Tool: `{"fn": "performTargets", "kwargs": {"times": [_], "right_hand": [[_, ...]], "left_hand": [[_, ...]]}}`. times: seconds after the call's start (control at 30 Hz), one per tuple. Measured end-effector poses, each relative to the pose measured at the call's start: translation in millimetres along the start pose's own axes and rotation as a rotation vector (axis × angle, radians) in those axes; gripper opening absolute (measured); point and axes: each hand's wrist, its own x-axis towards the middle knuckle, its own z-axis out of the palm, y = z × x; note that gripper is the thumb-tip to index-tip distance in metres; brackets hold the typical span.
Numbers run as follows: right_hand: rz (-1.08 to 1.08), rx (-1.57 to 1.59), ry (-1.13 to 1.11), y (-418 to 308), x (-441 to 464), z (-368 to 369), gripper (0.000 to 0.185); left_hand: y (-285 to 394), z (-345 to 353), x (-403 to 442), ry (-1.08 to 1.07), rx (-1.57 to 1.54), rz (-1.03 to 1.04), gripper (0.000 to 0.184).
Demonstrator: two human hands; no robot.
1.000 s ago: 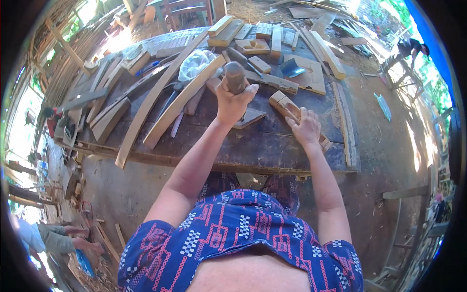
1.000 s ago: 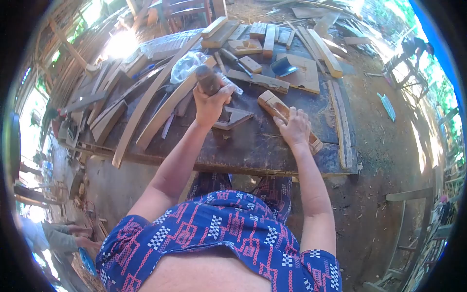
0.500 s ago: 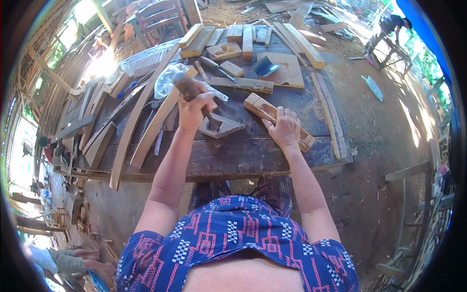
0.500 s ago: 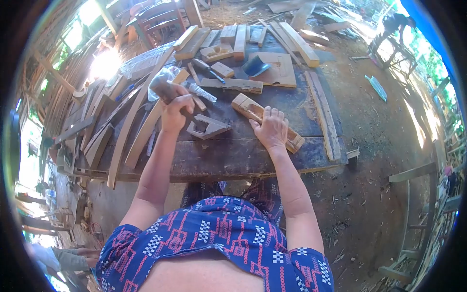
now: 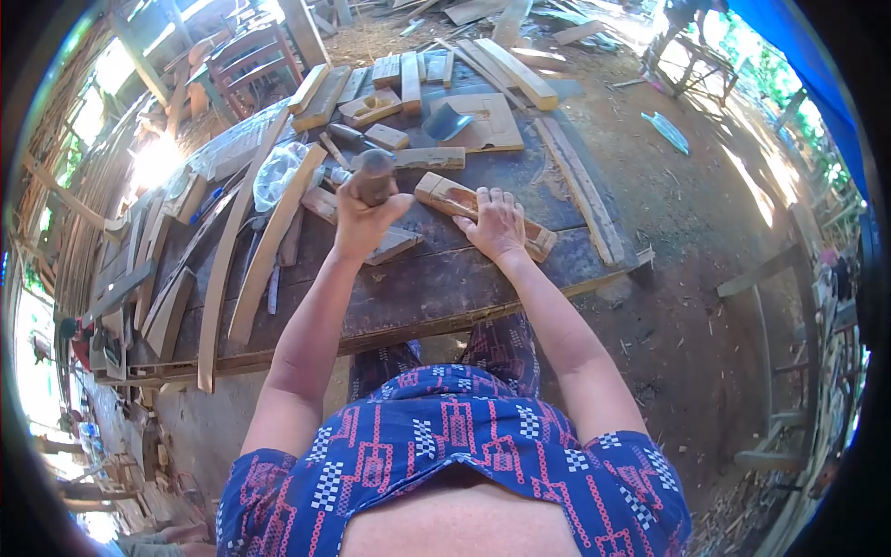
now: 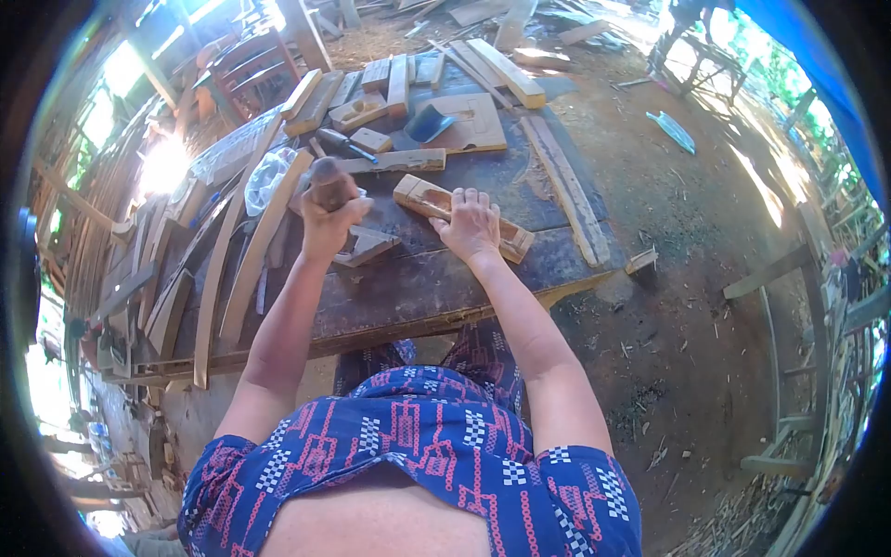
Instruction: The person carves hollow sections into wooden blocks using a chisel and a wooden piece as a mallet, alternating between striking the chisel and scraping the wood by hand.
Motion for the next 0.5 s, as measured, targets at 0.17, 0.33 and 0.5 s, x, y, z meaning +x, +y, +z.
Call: {"fn": "performTargets", "kwargs": {"times": [0.17,0.33,0.5], "right_hand": [[-0.291,0.117,0.113,-26.3,-10.1,-17.1,0.059],[-0.548,0.294,0.092,-82.7,-43.0,39.7,0.067],[-0.435,0.368,0.06,-93.0,-35.4,43.5,0.048]], "left_hand": [[-4.2,-19.3,-12.7,0.298,-0.009,0.072,0.013],[-14.4,-43.5,-20.9,0.602,-0.187,0.079,0.011],[20.5,-79.8,-35.4,1.076,-0.362,0.078,0.013]]}}
